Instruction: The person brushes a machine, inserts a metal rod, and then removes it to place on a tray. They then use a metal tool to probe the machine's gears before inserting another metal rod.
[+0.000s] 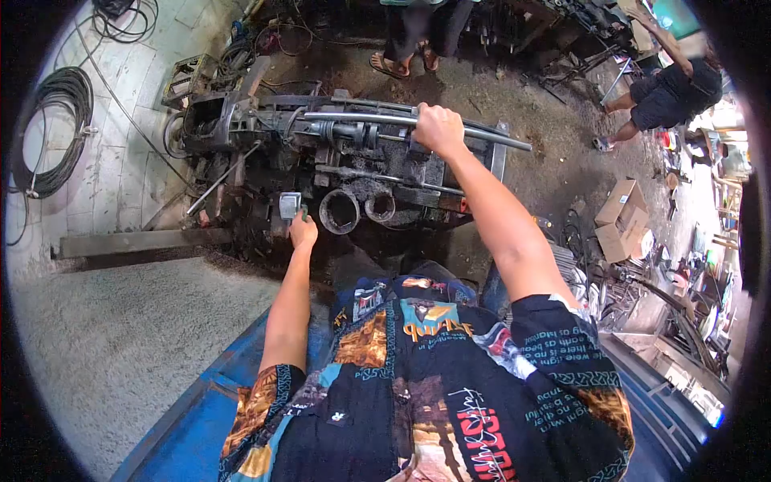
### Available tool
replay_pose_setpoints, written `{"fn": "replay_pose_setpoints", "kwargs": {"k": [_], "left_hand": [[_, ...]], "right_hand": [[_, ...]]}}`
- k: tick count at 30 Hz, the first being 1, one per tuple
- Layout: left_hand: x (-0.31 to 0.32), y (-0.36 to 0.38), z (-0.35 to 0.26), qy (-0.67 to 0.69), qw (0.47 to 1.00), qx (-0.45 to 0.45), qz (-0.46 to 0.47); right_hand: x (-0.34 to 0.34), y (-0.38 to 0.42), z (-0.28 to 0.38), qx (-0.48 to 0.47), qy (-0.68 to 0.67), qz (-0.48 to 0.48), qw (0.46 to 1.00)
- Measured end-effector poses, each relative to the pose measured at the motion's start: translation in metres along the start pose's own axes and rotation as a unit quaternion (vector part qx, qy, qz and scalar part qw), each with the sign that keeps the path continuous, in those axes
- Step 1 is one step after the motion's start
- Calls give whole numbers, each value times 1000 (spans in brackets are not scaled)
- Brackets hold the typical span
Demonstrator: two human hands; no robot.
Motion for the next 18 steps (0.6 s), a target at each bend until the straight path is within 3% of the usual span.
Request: {"fn": "replay_pose_setpoints", "kwargs": {"k": [6,9,18], "left_hand": [[-1,4,15,64,997,39,-33],[-6,13,16,88,994,-10,-60],[-3,3,21,82,996,-4,-29]], "right_hand": [[2,3,-3,3,-22,15,1000],[4,1,-3,-3,-14,24,1000],[-1,6,-8,13,-18,28,999]]}}
Point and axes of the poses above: each hand's wrist, its own y-axis away from the middle knuckle, its own x-axis out of the palm, z = x × y, the point moved 9 cm from there along -y, towards the middle knuckle, and after that the axes turned 13 degrees about y, right-handed, at the moved point
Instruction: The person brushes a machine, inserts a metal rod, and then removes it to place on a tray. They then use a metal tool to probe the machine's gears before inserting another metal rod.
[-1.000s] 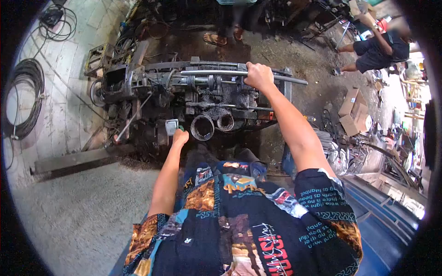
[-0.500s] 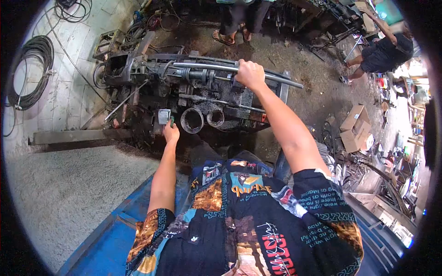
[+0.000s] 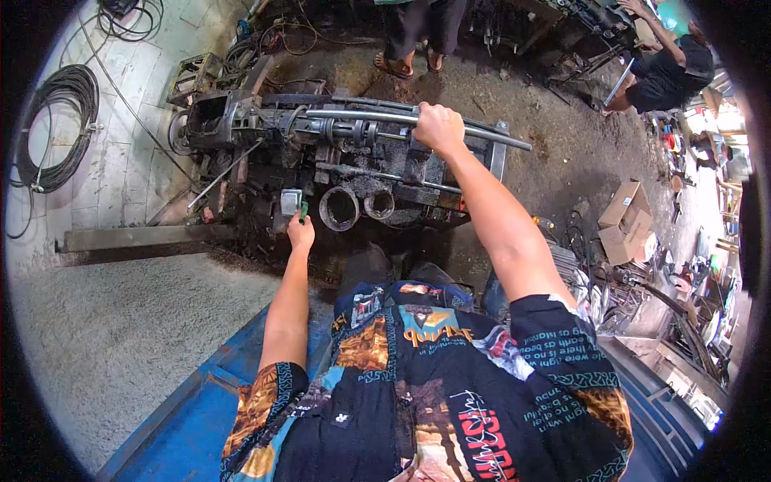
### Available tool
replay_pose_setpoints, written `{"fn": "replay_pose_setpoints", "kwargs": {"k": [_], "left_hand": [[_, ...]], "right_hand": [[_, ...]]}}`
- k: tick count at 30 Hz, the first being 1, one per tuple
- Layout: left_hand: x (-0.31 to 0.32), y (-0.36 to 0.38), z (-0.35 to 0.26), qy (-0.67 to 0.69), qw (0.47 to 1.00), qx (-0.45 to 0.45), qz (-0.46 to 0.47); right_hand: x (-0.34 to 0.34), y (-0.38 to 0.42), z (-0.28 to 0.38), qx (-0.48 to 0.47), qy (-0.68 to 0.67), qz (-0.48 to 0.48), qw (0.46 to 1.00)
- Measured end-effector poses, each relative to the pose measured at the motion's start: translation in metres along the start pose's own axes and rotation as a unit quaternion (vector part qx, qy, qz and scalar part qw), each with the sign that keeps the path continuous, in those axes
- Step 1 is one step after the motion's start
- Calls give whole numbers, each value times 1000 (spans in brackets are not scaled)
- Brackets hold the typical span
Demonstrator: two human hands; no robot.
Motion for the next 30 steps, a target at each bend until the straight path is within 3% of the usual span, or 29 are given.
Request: {"fn": "replay_pose_setpoints", "kwargs": {"k": [4,13,18,30], "left_hand": [[-4,4,-9,-14,999,38,10],[-8,3,-12,-7,996,35,82],[-9,2,-26,-41,986,111,119],[-11,0,-27,-39,986,111,122]], "right_hand": [[0,0,1,14,14,5,1000],[7,-4,1,20,48,11,999],[4,-2,0,21,37,27,999],[1,0,-2,36,39,21,998]]}}
Point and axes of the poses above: each hand's wrist, its own y-axis away from the middle knuckle, its own x-axis out of the palm, z = x × y, the point moved 9 cm from there along -y, towards the middle knuckle, and after that the axes turned 13 degrees about y, right-handed, at the moved point
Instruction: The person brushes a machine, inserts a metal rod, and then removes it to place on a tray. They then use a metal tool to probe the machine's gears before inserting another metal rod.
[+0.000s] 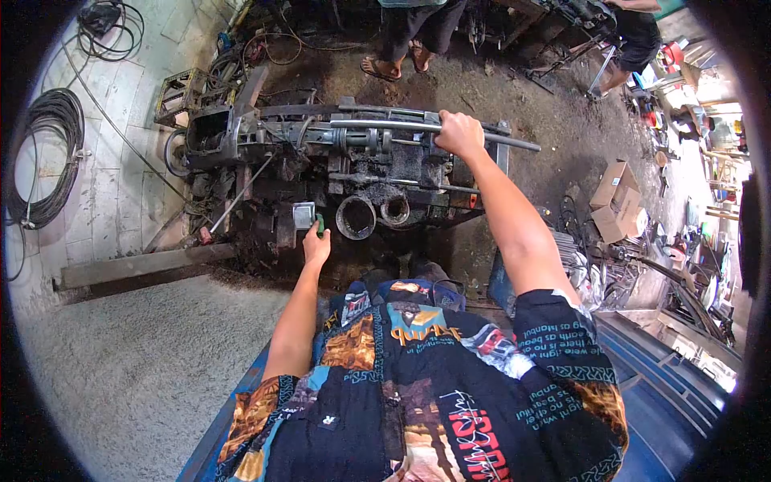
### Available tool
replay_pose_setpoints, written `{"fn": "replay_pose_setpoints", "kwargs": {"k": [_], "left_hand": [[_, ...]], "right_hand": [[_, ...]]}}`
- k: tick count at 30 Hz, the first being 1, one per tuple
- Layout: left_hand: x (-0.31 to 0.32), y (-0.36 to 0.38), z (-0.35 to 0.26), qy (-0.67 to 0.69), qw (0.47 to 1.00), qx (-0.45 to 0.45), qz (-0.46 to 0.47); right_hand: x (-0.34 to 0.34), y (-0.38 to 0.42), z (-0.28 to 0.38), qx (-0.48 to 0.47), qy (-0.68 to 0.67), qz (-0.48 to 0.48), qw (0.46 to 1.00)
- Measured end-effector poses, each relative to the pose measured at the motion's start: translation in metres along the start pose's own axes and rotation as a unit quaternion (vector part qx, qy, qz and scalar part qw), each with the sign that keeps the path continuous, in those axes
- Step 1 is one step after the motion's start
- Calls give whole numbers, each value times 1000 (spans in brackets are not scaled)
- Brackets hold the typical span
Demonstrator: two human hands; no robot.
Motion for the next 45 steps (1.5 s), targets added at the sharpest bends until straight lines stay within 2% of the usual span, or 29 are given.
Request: {"fn": "replay_pose_setpoints", "kwargs": {"k": [6,24,31,33,45], "left_hand": [[-1,1,-2,-2,1000,-27,9],[0,-1,-2,-22,1000,2,8],[3,1,0,-16,1000,-22,7],[3,0,4,22,999,-30,-1],[4,1,3,20,1000,-20,-13]], "right_hand": [[2,0,-4,2,0,-5,1000],[9,-1,-9,2,13,14,1000],[4,2,-10,-3,18,24,1000],[0,4,-9,6,7,18,1000],[4,1,-10,-5,28,21,999]]}}
Point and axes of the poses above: each hand's wrist, its own y-axis away from the middle knuckle, its own x-axis out of the palm, z = x × y, the point moved 9 cm from there along -y, towards the middle knuckle, and after that the axes turned 13 degrees about y, right-handed, at the moved point
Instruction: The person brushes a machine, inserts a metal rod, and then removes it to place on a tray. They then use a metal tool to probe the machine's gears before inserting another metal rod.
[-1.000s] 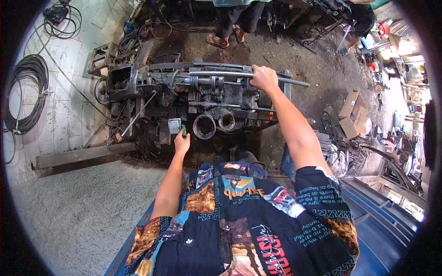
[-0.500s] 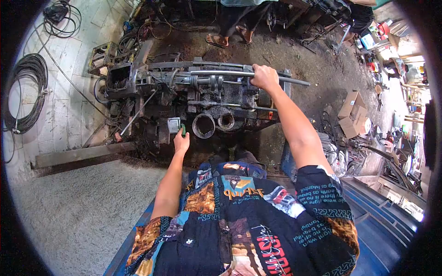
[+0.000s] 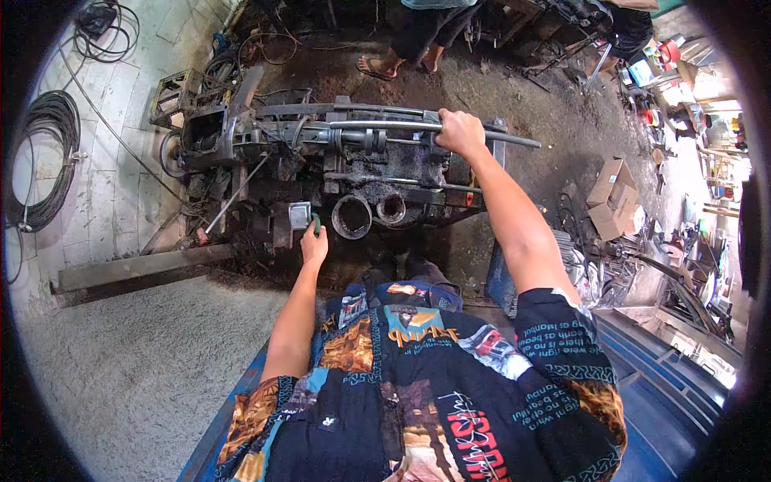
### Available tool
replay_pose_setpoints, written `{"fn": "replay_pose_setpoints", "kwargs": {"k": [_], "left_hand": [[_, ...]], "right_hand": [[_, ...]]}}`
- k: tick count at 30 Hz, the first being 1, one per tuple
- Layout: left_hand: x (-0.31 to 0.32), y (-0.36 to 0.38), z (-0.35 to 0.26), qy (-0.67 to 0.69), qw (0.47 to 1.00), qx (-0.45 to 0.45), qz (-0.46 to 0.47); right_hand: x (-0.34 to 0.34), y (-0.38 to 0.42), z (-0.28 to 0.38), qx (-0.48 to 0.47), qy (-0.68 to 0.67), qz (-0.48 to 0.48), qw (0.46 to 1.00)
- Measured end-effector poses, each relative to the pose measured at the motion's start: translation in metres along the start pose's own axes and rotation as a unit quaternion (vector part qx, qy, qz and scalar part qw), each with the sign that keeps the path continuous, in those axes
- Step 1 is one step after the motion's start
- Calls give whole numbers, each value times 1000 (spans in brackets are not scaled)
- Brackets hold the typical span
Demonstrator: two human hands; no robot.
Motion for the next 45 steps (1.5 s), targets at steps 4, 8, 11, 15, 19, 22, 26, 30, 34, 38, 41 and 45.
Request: {"fn": "replay_pose_setpoints", "kwargs": {"k": [4,8,11,15,19,22,26,30,34,38,41,45], "left_hand": [[1,0,1,13,1000,-5,0],[-1,3,-5,3,1000,-16,1],[1,1,1,6,999,-31,-1],[2,2,3,12,999,-37,-3],[1,0,4,18,1000,-16,-3],[1,2,5,16,1000,-20,-10],[2,0,3,15,1000,4,-9],[2,2,2,14,1000,11,-11],[3,1,3,20,999,26,-14],[2,4,-1,22,1000,5,-19],[3,6,0,21,1000,-13,-18],[3,2,3,21,1000,5,-22]], "right_hand": [[-2,2,-3,-1,-3,-2,1000],[1,1,-4,6,-4,7,1000],[3,2,-6,4,-6,5,1000],[0,2,-4,8,-10,3,1000],[0,4,-7,4,-8,-6,1000],[-2,3,-6,8,-12,0,1000],[-1,5,-8,9,-4,18,1000],[1,4,-10,15,-4,21,1000],[3,3,-10,5,4,17,1000],[2,4,-12,14,-2,18,1000],[2,4,-13,12,-5,15,1000],[4,4,-15,14,8,11,1000]]}}
Point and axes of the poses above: each hand's wrist, its own y-axis away from the middle knuckle, its own x-axis out of the palm, z = x × y, the point moved 9 cm from there along -y, towards the middle knuckle, and after that the axes turned 13 degrees about y, right-handed, at the moved point
